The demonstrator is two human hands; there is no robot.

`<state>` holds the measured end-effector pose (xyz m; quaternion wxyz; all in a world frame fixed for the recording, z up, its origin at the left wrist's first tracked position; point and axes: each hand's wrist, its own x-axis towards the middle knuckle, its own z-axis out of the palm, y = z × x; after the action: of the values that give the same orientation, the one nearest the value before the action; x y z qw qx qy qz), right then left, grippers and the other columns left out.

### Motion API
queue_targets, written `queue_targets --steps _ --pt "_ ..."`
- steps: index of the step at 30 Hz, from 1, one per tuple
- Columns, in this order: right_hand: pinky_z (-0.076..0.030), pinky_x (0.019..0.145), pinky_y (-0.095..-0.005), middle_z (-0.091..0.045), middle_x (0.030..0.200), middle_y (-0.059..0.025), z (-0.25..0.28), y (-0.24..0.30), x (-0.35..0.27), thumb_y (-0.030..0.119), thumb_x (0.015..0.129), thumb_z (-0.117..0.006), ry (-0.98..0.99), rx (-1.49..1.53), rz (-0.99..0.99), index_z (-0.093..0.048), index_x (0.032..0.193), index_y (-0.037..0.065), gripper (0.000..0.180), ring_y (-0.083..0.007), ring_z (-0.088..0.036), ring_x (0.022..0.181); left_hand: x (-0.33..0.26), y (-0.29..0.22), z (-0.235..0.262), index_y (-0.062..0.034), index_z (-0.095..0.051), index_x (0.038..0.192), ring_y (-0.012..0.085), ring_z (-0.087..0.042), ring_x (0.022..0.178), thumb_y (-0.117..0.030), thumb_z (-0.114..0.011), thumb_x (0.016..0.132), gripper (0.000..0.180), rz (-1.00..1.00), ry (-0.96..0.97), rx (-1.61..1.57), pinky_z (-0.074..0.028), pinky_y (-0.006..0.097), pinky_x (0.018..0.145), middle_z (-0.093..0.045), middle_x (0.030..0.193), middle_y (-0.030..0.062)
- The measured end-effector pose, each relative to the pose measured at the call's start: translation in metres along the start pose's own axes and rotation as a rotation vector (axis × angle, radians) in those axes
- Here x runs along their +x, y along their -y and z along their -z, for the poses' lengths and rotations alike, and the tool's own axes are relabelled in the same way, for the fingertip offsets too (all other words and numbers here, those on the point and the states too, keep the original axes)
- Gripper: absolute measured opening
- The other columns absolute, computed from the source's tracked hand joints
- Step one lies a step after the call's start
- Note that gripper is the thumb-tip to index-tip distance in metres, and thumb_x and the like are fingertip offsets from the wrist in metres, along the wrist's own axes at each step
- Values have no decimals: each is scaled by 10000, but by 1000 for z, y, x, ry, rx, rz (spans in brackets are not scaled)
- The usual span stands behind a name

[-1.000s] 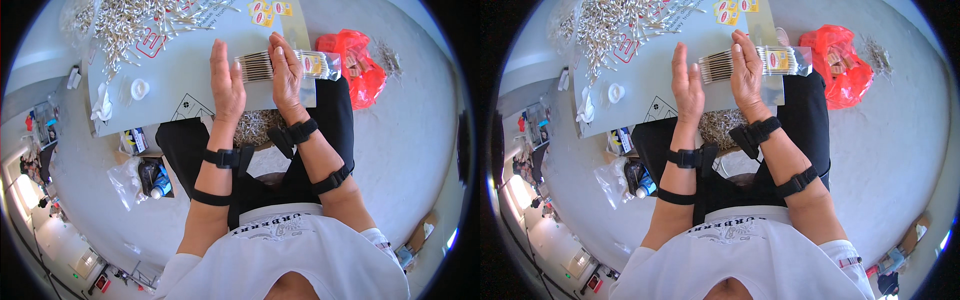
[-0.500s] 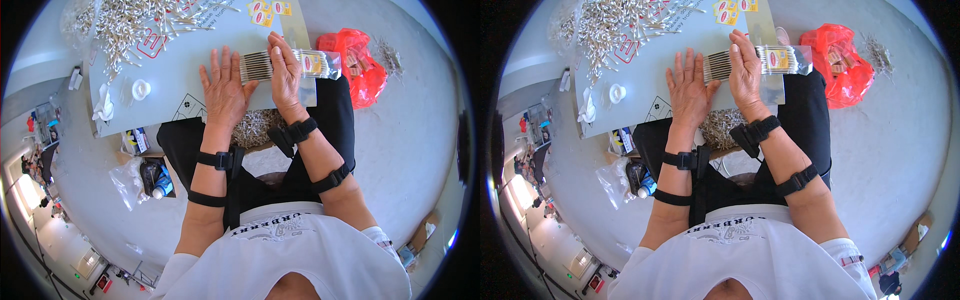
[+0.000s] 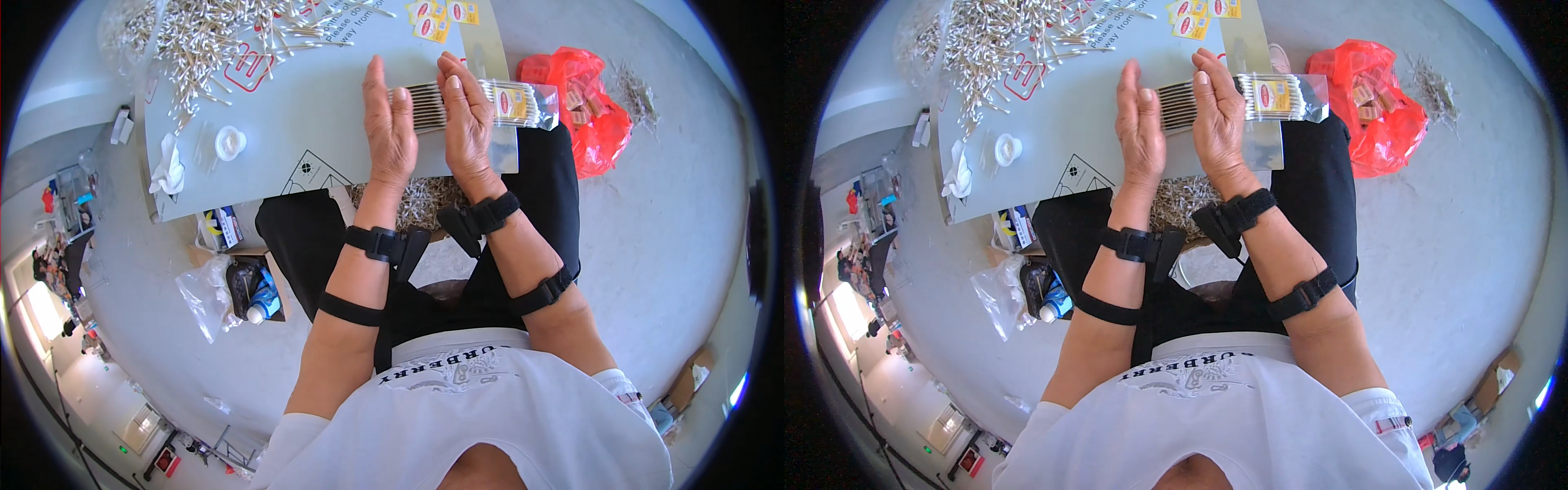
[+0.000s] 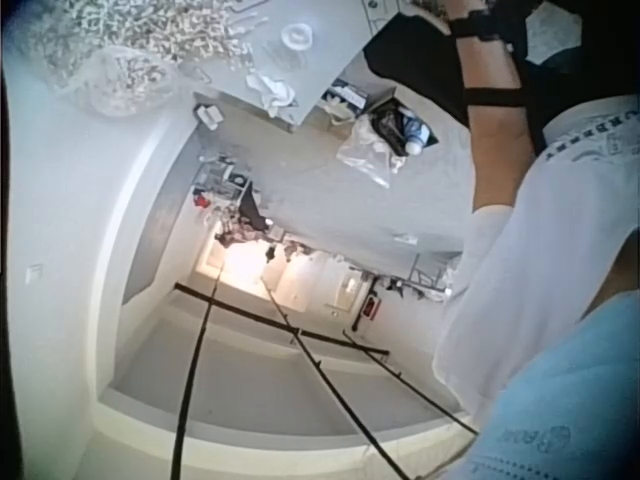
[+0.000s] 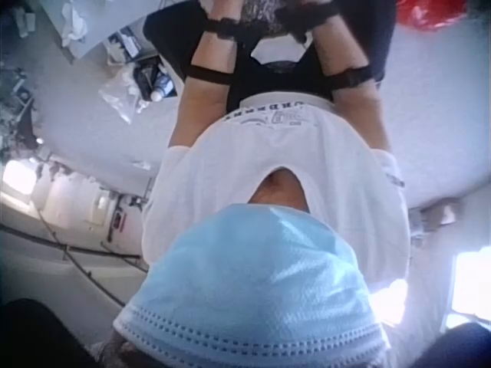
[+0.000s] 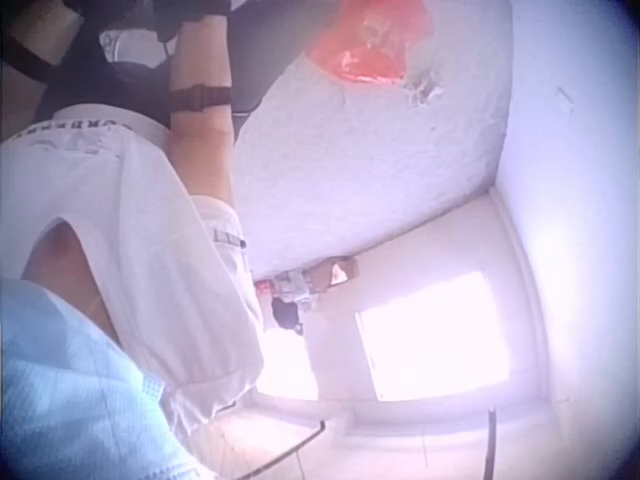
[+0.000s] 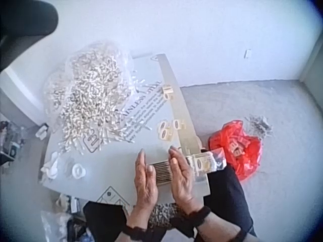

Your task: The recorder is sorting and packaging cotton swabs at a workstation on the floor.

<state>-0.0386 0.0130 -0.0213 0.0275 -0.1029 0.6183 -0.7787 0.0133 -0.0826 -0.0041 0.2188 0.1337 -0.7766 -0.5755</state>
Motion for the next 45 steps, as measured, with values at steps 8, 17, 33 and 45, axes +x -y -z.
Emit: queue_targets --steps 8,17,33,45 --pt "-345 1103 -392 -513 1385 -140 32 33 9 107 890 -627 381 -653 264 -555 1297 37 420 -309 -455 1313 -9 -3 27 -18 -279 1486 336 -220 1451 -387 -540 958 695 -285 166 715 -183 486 1172 -239 1562 177" --pt "-289 1147 -428 -505 1407 -51 48 21 8 197 849 -639 624 -1192 582 -556 1310 106 477 -205 -425 1346 -21 -4 24 -47 -296 1495 284 -201 1468 -487 -576 895 795 -216 388 976 -139 515 1180 -239 1575 144" --pt "-156 1149 -544 -345 1527 -132 123 17 21 488 999 -404 293 -1188 154 -406 1457 188 548 -311 -287 1427 -18 -7 10 -65 -252 1513 257 -192 1473 -480 -539 925 775 -213 415 977 -122 481 1194 -224 1585 126" --pt "-143 1143 -569 -353 1524 -113 118 19 19 465 1002 -410 293 -1138 81 -394 1469 195 539 -285 -277 1433 -17 -16 -33 -67 -210 1523 265 -162 1480 -457 -523 937 770 -245 450 916 -109 482 1193 -193 1592 125"
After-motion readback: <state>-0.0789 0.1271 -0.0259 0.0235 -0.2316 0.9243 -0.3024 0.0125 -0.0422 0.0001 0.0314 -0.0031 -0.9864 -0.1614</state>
